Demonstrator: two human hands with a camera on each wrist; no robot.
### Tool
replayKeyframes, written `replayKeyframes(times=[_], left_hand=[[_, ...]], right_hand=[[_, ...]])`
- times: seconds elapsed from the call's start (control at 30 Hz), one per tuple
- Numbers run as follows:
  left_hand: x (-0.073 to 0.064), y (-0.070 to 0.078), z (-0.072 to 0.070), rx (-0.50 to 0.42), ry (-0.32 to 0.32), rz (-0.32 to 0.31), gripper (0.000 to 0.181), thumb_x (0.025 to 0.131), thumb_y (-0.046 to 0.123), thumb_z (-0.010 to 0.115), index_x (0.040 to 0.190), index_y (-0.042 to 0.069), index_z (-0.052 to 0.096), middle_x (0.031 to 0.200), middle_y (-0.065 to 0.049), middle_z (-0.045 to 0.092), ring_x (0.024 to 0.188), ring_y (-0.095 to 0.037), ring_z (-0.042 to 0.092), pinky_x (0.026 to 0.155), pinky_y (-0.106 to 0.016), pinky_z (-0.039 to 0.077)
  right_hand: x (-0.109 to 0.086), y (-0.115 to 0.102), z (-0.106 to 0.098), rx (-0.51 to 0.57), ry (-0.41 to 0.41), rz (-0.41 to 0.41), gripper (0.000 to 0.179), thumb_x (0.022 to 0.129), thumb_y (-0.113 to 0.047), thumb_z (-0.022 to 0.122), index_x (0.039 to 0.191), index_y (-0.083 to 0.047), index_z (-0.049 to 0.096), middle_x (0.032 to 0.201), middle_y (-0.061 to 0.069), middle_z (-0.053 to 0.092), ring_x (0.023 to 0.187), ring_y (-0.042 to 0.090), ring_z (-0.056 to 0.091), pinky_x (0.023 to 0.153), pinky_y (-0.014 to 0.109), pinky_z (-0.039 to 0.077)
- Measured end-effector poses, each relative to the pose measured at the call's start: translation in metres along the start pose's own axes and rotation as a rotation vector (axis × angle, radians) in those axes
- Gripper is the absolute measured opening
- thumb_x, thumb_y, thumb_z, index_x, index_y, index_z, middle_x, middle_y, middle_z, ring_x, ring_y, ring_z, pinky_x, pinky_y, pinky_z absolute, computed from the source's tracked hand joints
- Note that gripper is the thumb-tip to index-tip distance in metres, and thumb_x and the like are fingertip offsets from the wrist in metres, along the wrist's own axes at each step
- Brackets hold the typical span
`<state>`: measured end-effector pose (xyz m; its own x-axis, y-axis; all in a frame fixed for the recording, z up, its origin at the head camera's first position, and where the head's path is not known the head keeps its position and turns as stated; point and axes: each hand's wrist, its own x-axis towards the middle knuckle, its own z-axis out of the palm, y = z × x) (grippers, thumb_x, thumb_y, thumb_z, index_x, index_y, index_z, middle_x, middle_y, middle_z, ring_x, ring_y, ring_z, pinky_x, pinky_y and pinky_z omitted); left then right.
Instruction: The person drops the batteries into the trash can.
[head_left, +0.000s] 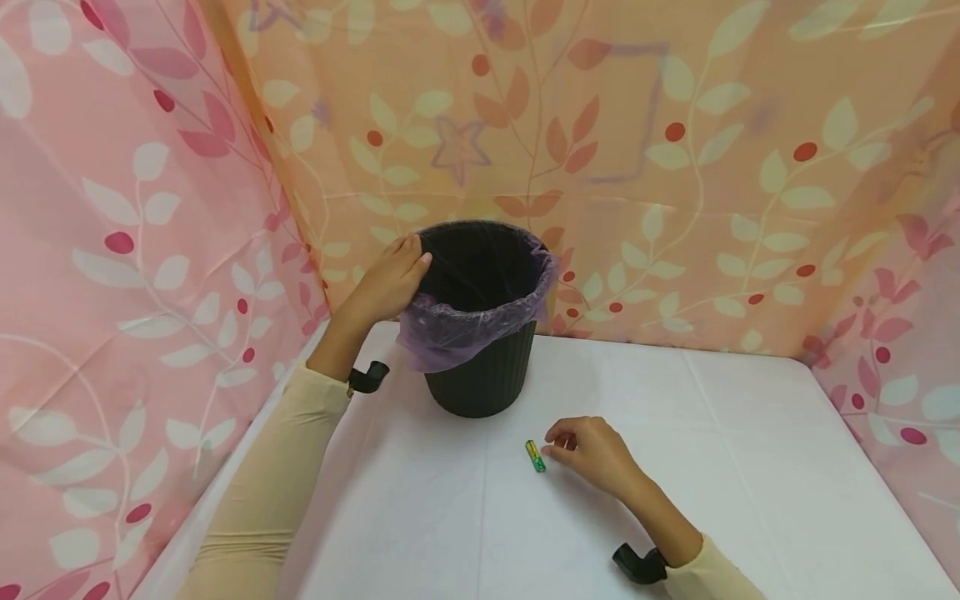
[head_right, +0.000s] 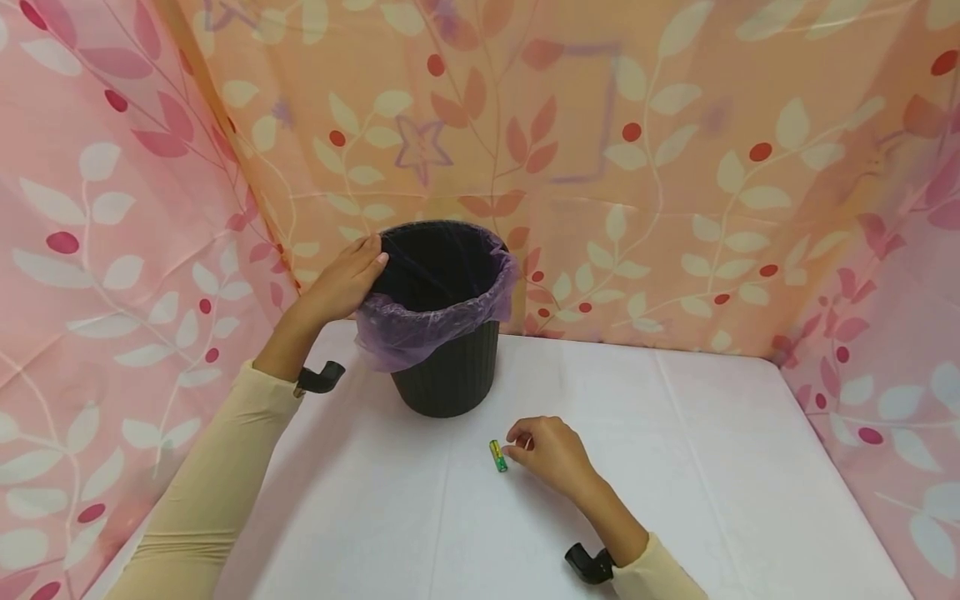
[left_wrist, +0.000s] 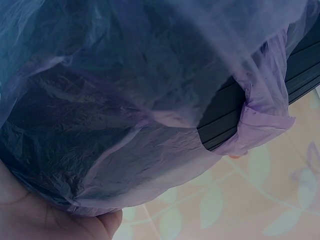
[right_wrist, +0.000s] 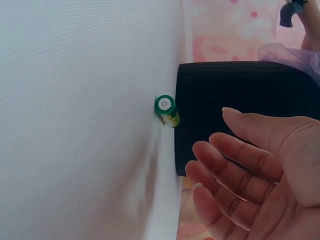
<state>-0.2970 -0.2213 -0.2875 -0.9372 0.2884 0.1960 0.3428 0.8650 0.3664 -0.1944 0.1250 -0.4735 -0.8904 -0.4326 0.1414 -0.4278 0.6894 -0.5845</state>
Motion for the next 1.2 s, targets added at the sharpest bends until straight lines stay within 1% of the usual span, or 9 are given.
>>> replayKeyframes(times=[0.2,0.43,0.63,0.93,1.2], left_hand=[[0.000,-0.001,0.001,-0.005,0.019,0.009,0.064,0.112,0.035,0.022,0.157,-0.010,0.016,0.166,-0.024,0.015,0.155,-0.035,0.007,0.125,-0.048,0.007],[-0.002,0.001,0.001,-0.021,0.007,-0.002,0.063,0.112,0.035,0.023,0.157,-0.010,0.016,0.166,-0.024,0.013,0.155,-0.035,0.007,0.125,-0.049,0.006],[-0.002,0.000,0.002,-0.023,0.018,-0.002,0.063,0.112,0.034,0.023,0.157,-0.009,0.016,0.166,-0.024,0.013,0.156,-0.035,0.006,0.125,-0.049,0.006],[-0.003,0.002,-0.001,-0.016,0.024,0.008,0.062,0.112,0.032,0.024,0.156,-0.011,0.017,0.166,-0.024,0.013,0.155,-0.036,0.007,0.125,-0.049,0.006],[-0.002,0.002,-0.001,-0.022,0.025,0.009,0.062,0.112,0.033,0.024,0.157,-0.010,0.017,0.166,-0.024,0.014,0.155,-0.036,0.007,0.125,-0.049,0.006]], right_hand=[[0.000,0.000,0.005,-0.006,0.003,0.018,0.008,0.084,-0.019,0.084,0.089,-0.018,0.077,0.070,-0.016,0.060,0.066,0.006,0.053,0.057,0.023,0.045],[-0.003,0.002,0.011,-0.043,0.001,0.012,0.009,0.084,-0.017,0.084,0.088,-0.016,0.076,0.069,-0.015,0.059,0.065,0.003,0.052,0.056,0.022,0.044],[-0.003,0.001,0.017,-0.071,0.013,0.018,0.009,0.084,-0.019,0.083,0.089,-0.016,0.077,0.067,-0.015,0.058,0.063,0.002,0.052,0.055,0.023,0.044],[-0.003,0.000,0.024,-0.149,0.039,-0.010,0.008,0.085,-0.023,0.083,0.085,-0.019,0.076,0.065,-0.017,0.054,0.060,0.001,0.048,0.052,0.023,0.041],[-0.004,0.001,0.026,-0.182,0.060,-0.018,0.012,0.080,-0.022,0.086,0.083,-0.017,0.076,0.066,-0.015,0.054,0.060,0.002,0.047,0.052,0.023,0.040]])
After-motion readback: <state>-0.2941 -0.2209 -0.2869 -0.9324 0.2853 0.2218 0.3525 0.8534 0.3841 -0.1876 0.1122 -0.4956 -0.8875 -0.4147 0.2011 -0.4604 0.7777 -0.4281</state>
